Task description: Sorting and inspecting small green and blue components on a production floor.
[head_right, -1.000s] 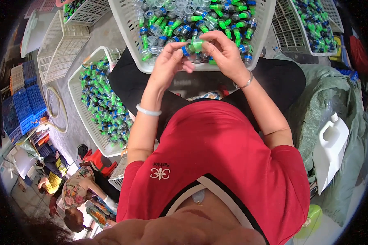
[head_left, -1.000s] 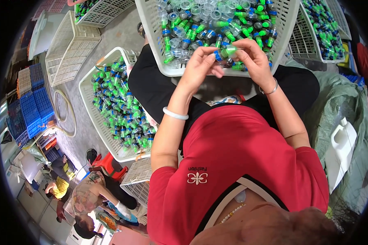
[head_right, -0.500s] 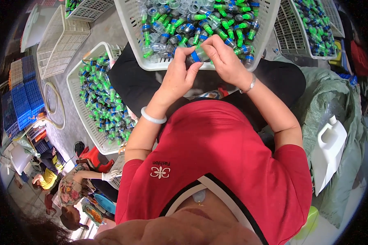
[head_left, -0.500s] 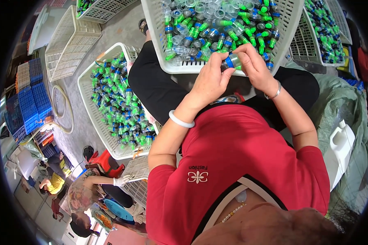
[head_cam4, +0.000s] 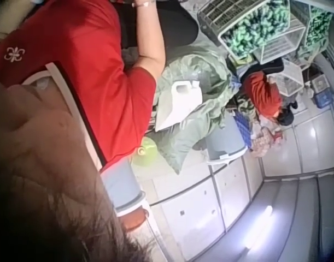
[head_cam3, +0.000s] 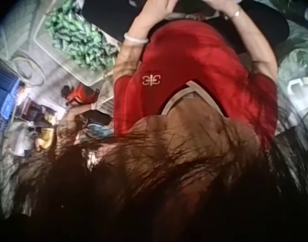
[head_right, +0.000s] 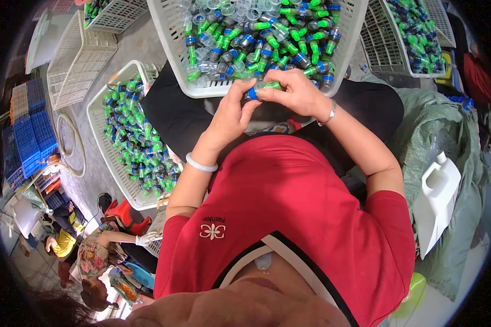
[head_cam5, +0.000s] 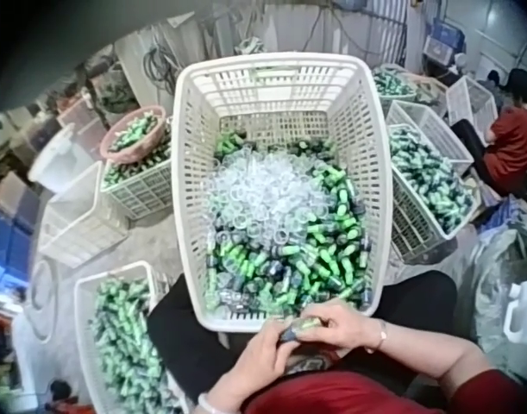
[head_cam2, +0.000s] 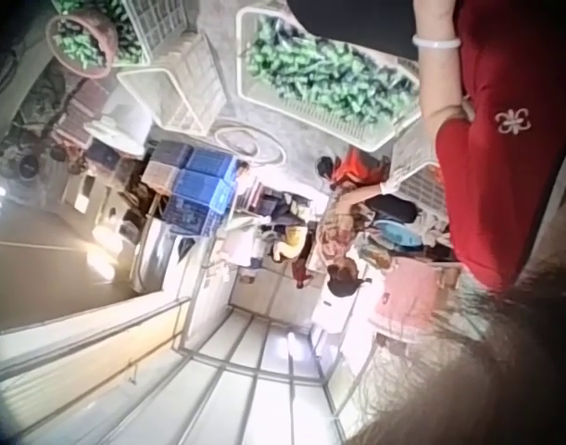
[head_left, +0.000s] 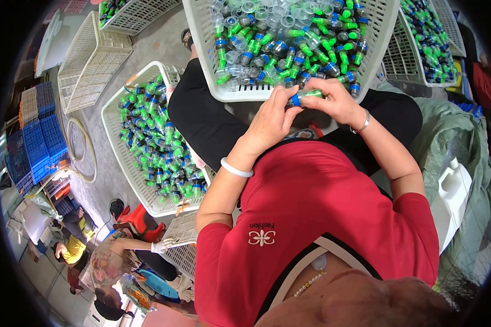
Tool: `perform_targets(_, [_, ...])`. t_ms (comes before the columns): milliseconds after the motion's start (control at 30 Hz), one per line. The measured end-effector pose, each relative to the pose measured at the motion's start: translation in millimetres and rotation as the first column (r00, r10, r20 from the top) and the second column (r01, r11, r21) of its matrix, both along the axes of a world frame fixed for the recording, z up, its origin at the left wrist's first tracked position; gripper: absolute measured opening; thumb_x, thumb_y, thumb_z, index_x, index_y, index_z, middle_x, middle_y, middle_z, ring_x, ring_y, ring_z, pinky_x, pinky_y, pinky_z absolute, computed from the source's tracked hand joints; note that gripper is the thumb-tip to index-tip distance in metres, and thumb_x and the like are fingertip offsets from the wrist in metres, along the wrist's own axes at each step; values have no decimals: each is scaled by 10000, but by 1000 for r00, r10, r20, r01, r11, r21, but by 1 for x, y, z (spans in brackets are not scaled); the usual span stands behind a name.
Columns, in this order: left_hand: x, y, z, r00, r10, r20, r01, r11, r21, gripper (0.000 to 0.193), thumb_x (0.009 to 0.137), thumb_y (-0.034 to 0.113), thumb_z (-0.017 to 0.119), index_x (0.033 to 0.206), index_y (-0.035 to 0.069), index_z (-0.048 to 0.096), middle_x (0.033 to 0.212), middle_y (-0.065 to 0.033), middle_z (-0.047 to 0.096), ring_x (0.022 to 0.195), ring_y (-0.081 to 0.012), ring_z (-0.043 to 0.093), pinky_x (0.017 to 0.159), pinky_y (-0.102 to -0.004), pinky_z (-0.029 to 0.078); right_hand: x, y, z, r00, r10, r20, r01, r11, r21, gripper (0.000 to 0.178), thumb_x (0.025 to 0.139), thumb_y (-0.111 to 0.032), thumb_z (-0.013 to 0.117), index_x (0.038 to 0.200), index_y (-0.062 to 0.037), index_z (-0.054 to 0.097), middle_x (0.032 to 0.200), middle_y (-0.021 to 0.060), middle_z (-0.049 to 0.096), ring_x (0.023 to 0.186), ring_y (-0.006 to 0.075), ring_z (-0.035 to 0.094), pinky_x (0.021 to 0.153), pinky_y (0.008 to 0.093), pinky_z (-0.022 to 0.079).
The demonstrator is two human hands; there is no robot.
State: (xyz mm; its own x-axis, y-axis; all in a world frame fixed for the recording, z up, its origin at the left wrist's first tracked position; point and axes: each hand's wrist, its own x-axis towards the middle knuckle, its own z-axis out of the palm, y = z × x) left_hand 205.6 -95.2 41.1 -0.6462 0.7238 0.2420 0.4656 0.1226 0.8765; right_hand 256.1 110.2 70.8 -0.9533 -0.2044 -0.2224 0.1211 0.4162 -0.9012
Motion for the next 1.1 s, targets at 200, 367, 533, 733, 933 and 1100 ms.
perform_targets(200, [-22, -48, 10, 923, 384, 13, -376, 910, -175, 398, 801, 33, 659, 1168, 9, 507, 1036, -170, 532, 935, -304, 566, 790, -370, 470, -28, -4, -7, 883, -107, -456, 269, 913, 306, 325, 859, -306, 638, 1053, -53, 574, 905, 110, 606, 689, 247, 586, 637, 349, 471])
perform_targets(367, [-53, -122, -6, 517, 699, -494, -839, 527, -133, 397, 774, 56, 676, 1148, 17, 547, 1044, -164, 549, 916, -305, 556, 810, -378, 455, -65, 50, -49, 810, -129, -572, 512, 630, 584, 393, 842, -352, 635, 1104, -73, 544, 1013, 120, 611, 895, 335, 614, 704, 443, 515])
perform_targets(533, [-45, -54, -6, 735, 500, -458, -628, 757, -181, 221, 749, 93, 695, 957, 41, 642, 868, -128, 613, 858, -320, 559, 775, -414, 422, -75, 47, -61, 892, -130, -433, 423, 579, 698, 357, 880, -300, 601, 1147, -72, 533, 1026, 118, 600, 898, 339, 610, 755, 413, 502])
perform_targets(733, [-46, 74, -55, 849, 353, -393, -454, 868, -200, 280, 772, 211, 729, 969, 54, 609, 821, -118, 616, 828, -331, 593, 757, -429, 474, -56, 62, -51, 832, -364, -418, 529, 745, 406, 350, 863, -212, 591, 1169, -61, 513, 981, 116, 619, 848, 283, 641, 707, 392, 528])
perform_targets(933, [-61, 101, -59, 925, 249, -288, -360, 819, -448, 278, 798, 219, 703, 963, 34, 577, 839, -140, 633, 697, -327, 599, 639, -428, 491, -15, 71, -58, 758, -652, 38, 634, 721, -280, 334, 888, -137, 606, 1194, -40, 512, 1006, 91, 616, 874, 173, 631, 742, 285, 520])
perform_targets(1100, [-70, 58, -55, 808, 345, 477, -270, 937, -221, 276, 844, 180, 655, 1023, 19, 520, 884, -122, 642, 584, -187, 553, 517, -309, 448, -4, 29, -41, 734, -680, 3, 572, 614, -544, 286, 920, -97, 586, 1191, -33, 519, 1023, 72, 587, 928, 151, 609, 781, 268, 506])
